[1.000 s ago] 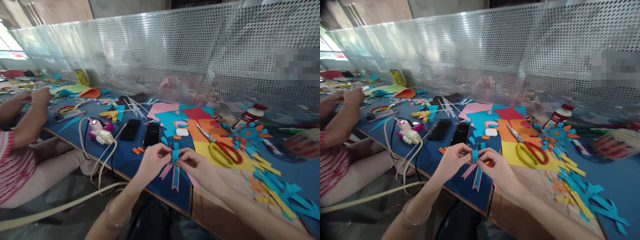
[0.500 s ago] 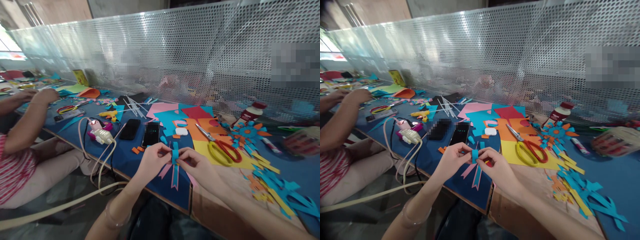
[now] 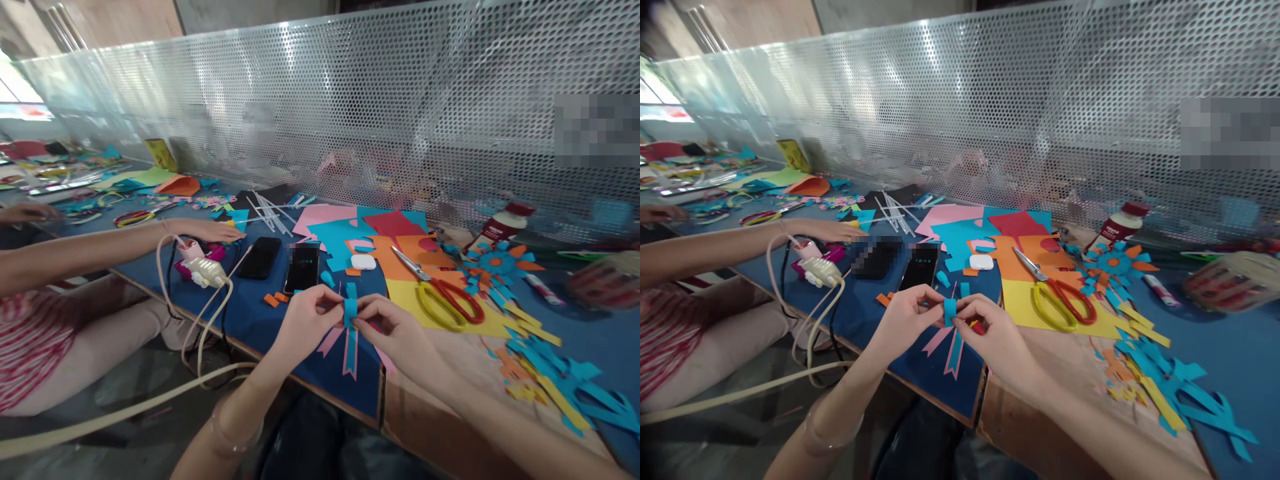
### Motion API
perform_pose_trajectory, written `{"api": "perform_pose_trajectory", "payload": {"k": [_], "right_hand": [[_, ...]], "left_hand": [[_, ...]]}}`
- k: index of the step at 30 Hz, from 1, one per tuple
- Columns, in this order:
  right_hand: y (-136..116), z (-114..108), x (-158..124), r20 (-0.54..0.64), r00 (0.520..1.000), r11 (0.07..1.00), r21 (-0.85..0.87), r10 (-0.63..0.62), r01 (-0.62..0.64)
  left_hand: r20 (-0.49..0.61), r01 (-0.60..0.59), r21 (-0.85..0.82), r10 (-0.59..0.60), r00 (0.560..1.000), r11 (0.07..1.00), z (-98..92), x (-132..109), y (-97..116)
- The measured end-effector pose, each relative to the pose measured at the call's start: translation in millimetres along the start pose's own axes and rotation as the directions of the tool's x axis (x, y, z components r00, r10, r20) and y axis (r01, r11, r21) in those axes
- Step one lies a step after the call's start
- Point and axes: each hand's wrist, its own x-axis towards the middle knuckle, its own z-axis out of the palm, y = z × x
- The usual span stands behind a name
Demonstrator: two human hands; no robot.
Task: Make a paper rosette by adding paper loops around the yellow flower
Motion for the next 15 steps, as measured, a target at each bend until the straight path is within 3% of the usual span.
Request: {"api": "perform_pose_trajectory", "payload": {"k": [6, 12, 15], "right_hand": [[-1.0, -0.1, -1.5, -0.01, 1.0, 1.0, -0.022, 0.003, -0.003], [-2.5, -1.7, -0.7, -0.04, 0.995, 0.994, 0.053, 0.095, -0.093], [-4.8, -4.2, 1.0, -0.055, 0.993, 0.994, 0.039, 0.106, -0.104]], "left_hand": [[0.006, -0.003, 0.002, 0.003, 1.0, 1.0, 1.0, -0.4, -0.1], [0.0, -0.018, 0.007, 0.018, 1.0, 1.0, 0.2, -0.9, 2.8], [-0.035, -0.074, 0.091, 0.078, 0.996, 0.993, -1.8, -2.9, 5.0]]}}
